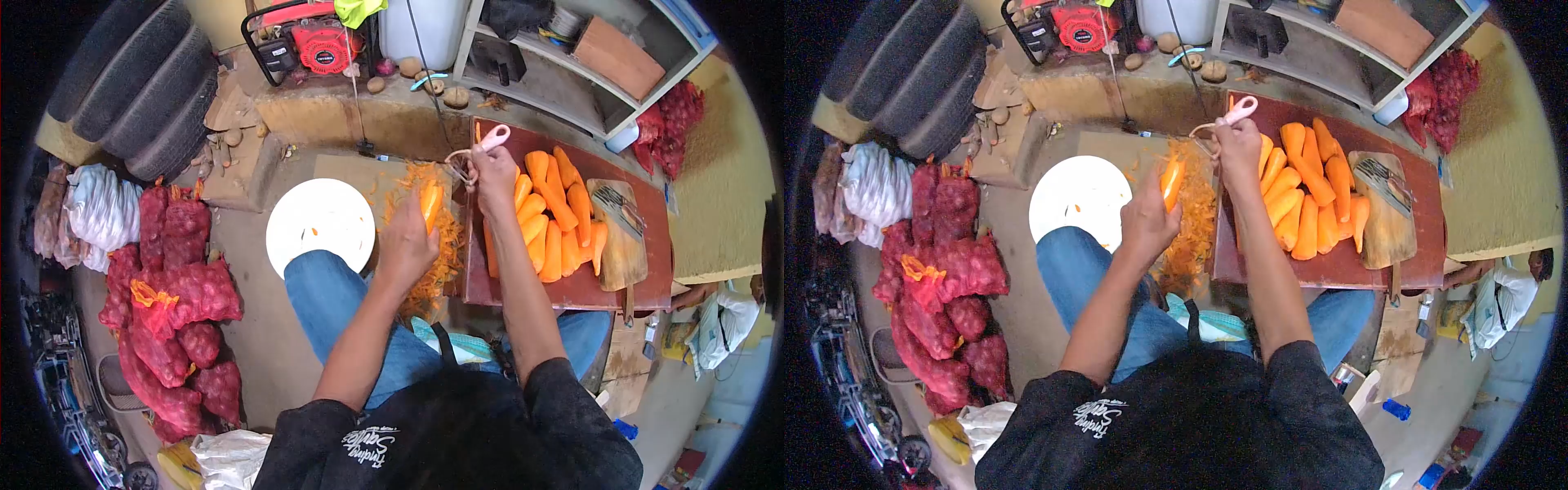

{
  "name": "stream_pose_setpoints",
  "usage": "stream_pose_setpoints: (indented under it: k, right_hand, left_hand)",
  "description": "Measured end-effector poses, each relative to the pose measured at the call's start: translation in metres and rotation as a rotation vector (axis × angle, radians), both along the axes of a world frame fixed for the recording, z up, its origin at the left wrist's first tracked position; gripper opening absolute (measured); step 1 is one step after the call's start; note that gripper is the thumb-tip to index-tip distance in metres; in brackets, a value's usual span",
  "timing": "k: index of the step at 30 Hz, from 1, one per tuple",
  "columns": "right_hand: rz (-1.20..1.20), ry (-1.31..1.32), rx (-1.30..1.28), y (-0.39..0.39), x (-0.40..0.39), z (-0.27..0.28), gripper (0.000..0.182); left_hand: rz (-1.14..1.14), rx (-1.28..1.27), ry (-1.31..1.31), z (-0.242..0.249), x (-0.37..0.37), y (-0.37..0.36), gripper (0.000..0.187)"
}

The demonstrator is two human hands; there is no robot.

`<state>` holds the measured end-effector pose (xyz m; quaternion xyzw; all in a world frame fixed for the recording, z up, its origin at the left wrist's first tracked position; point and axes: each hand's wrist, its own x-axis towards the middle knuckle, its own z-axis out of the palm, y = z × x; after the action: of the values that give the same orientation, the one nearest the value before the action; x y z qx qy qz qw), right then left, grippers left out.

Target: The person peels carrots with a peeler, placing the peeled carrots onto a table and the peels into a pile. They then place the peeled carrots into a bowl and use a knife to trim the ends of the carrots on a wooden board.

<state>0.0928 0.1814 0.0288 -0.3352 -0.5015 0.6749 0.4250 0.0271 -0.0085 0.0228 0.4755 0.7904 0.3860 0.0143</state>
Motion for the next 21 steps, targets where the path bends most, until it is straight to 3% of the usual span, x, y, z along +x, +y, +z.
stream_pose_setpoints:
  k: [1,4,7,11,13,15,18,21]
  right_hand:
    - [0.056,-0.060,0.064,-0.001,0.000,0.004,0.018]
    - [0.227,-0.278,0.208,-0.014,0.006,0.015,0.020]
    - [0.012,-0.298,0.358,0.007,-0.005,-0.001,0.018]
    - [0.161,-0.024,0.011,-0.018,0.002,0.028,0.018]
    - [0.299,-0.220,0.136,-0.024,-0.001,0.014,0.018]
    - [0.112,-0.232,0.252,-0.015,-0.010,-0.007,0.017]
    - [-0.018,-0.074,0.188,-0.007,-0.006,0.004,0.016]
    - [0.202,-0.093,0.156,-0.025,0.000,0.019,0.016]
  left_hand:
    - [0.012,0.018,0.038,0.000,-0.001,0.001,0.075]
    - [-0.011,-0.242,0.061,0.006,-0.005,-0.001,0.078]
    - [-0.068,-0.108,0.202,0.002,-0.006,0.000,0.082]
    - [-0.046,-0.164,0.214,0.003,-0.006,-0.002,0.086]
    - [-0.050,-0.199,0.236,0.004,-0.007,0.001,0.087]
    - [-0.078,-0.217,0.240,0.005,-0.004,0.000,0.087]
    - [-0.062,-0.185,0.264,0.007,-0.004,0.001,0.086]
    - [-0.049,-0.201,0.259,0.002,-0.008,-0.002,0.088]
